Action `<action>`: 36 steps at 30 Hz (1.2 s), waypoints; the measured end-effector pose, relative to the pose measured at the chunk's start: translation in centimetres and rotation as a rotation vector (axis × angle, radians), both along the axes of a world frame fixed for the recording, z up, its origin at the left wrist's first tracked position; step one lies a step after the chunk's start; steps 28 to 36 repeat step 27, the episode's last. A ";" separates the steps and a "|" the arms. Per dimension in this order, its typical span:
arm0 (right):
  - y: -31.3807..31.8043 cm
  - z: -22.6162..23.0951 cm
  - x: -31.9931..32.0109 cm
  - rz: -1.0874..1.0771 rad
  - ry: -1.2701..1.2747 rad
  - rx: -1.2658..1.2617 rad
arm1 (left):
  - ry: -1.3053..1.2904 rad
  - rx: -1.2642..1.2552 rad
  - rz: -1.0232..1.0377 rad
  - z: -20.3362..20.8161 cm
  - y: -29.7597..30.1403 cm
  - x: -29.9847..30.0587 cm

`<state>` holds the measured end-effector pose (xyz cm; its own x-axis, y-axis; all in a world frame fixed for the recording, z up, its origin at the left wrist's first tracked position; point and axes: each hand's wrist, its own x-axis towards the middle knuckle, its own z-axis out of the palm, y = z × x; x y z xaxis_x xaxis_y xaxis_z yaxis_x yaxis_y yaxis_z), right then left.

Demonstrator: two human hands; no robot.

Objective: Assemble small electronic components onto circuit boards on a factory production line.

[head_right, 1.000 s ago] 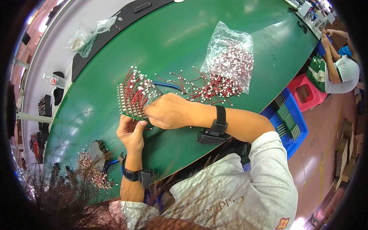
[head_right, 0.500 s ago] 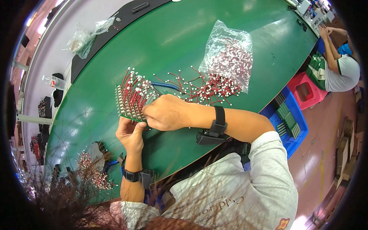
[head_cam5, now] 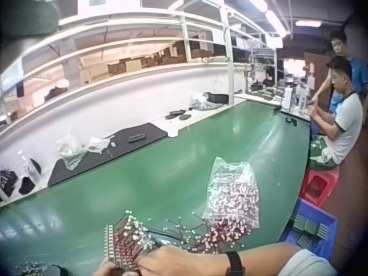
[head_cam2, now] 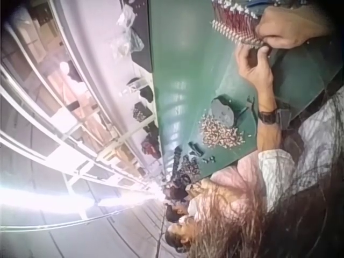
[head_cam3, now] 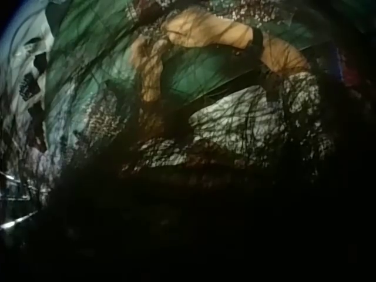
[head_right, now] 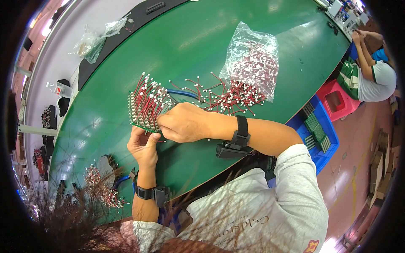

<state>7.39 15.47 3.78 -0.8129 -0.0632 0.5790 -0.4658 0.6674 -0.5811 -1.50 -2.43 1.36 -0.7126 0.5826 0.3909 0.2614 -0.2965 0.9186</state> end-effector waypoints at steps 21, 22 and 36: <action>-0.3 0.1 0.1 0.003 0.007 0.036 | -0.039 0.032 -0.005 -0.1 -0.1 -0.1; -0.2 0.0 0.0 0.011 0.000 0.022 | -0.040 0.032 -0.005 -0.1 -0.1 -0.2; 0.0 -0.1 0.0 0.034 -0.012 0.044 | -0.046 0.049 -0.038 -0.2 -0.3 -0.3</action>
